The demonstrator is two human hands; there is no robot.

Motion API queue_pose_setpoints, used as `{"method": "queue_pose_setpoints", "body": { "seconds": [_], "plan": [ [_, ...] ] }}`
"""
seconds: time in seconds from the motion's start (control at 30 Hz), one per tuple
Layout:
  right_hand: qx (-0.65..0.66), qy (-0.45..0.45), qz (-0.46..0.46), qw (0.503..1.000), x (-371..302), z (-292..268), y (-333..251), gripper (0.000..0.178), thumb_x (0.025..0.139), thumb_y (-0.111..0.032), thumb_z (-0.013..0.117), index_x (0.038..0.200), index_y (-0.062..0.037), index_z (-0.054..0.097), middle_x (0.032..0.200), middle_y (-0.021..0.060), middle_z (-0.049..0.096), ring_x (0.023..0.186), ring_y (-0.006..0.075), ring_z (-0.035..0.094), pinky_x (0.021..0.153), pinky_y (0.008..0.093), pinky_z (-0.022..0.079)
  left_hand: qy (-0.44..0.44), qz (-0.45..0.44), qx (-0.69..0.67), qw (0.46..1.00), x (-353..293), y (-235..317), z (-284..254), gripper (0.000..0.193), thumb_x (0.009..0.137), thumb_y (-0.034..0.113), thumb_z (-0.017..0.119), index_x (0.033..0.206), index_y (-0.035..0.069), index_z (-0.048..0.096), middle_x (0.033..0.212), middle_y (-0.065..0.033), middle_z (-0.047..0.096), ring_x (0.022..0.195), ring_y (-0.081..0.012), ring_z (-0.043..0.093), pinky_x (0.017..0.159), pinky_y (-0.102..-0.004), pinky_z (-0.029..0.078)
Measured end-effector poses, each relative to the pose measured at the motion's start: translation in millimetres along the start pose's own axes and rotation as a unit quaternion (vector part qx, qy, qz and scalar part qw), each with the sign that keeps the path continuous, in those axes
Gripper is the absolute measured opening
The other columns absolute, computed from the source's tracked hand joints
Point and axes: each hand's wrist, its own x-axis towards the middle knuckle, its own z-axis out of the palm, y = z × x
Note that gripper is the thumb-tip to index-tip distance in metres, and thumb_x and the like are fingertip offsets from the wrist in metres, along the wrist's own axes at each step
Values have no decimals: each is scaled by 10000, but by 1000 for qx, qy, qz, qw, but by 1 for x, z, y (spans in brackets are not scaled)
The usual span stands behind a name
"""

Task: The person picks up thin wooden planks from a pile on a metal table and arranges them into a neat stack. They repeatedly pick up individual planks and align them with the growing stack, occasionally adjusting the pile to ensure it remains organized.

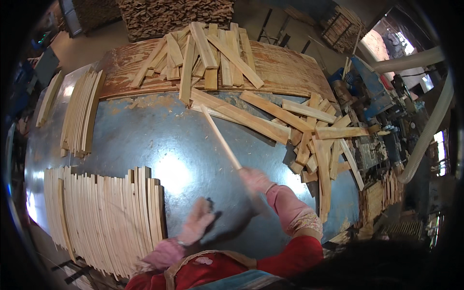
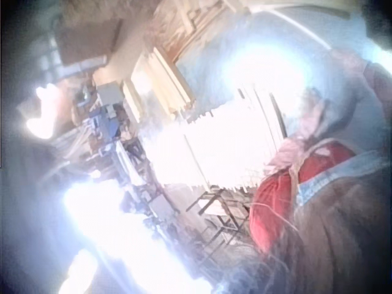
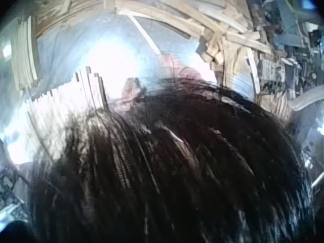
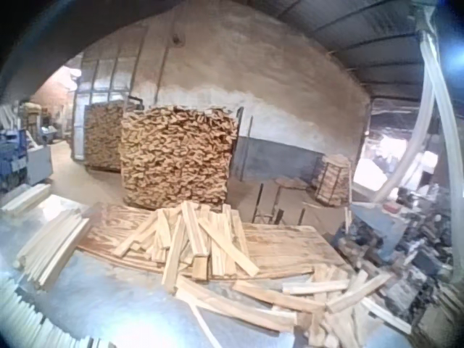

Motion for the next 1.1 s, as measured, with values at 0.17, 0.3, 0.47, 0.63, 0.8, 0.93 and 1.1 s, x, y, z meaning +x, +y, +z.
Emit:
{"method": "queue_pose_setpoints", "body": {
  "seconds": [0.17, 0.3, 0.47, 0.63, 0.8, 0.93, 1.1],
  "plan": [
    [-151, 108, -142, 972, 56, -81, -67, 620, 835, -450, 814, 1318, -78, 702, 1211, 274, 724, 1205, 403, 687, 1104, 492, 512, 31, -152, -300, 941, 0, -84, 61, 443, 1044, 262, 714, 1409, 37, 602, 1168, -34, 727, 1019, -141, 699, 898, -322, 588],
    [-325, 135, -14, 936, 140, -113, 57, 1057, 843, -448, 839, 1699, -200, 272, 1549, 207, 541, 1433, 394, 533, 1178, 489, 469, 39, -134, -194, 971, 5, -77, 40, 408, 1046, 249, 696, 1373, 13, 633, 1102, -45, 741, 936, -136, 707, 862, -332, 599],
    [-255, 15, 1, 967, 80, -67, -5, 947, 879, -381, 756, 1691, -185, 309, 1448, 233, 635, 1296, 403, 660, 1099, 485, 532, 89, -90, -216, 968, -34, -67, 29, 457, 1050, 238, 687, 1429, 0, 600, 1166, -49, 736, 970, -134, 700, 876, -332, 595],
    [255, -216, -51, 941, -31, 13, 22, 687, 943, -304, 770, 1480, 63, 549, 1130, 135, 750, 1033, 235, 721, 938, 381, 574, 166, -94, -99, 977, -78, -95, 7, 499, 1031, 253, 706, 1447, 1, 597, 1228, -95, 739, 1071, -207, 716, 976, -346, 577],
    [510, -315, 14, 801, -130, 86, 37, 452, 962, -275, 697, 1271, 56, 708, 1119, 138, 780, 950, 229, 762, 873, 367, 622, 307, -10, 558, 771, -169, -90, -40, 578, 881, 255, 785, 1421, 119, 635, 1510, -225, 543, 1444, -439, 465, 1234, -551, 347],
    [550, -289, 30, 783, -177, 126, 22, 518, 975, -303, 691, 1348, 55, 661, 1165, 150, 765, 977, 236, 762, 877, 361, 620, 386, 46, 661, 642, -226, -111, -68, 665, 882, 273, 803, 1489, 144, 565, 1529, -242, 508, 1450, -438, 457, 1220, -562, 353],
    [415, -194, 33, 888, -212, 156, -35, 575, 1028, -477, 701, 1288, 36, 698, 1196, 116, 750, 1044, 215, 706, 951, 364, 555, 175, -115, 221, 953, -189, -73, -1, 768, 1005, 425, 724, 1607, 44, 436, 1406, -281, 669, 1315, -383, 650, 1114, -457, 508]
  ]
}}
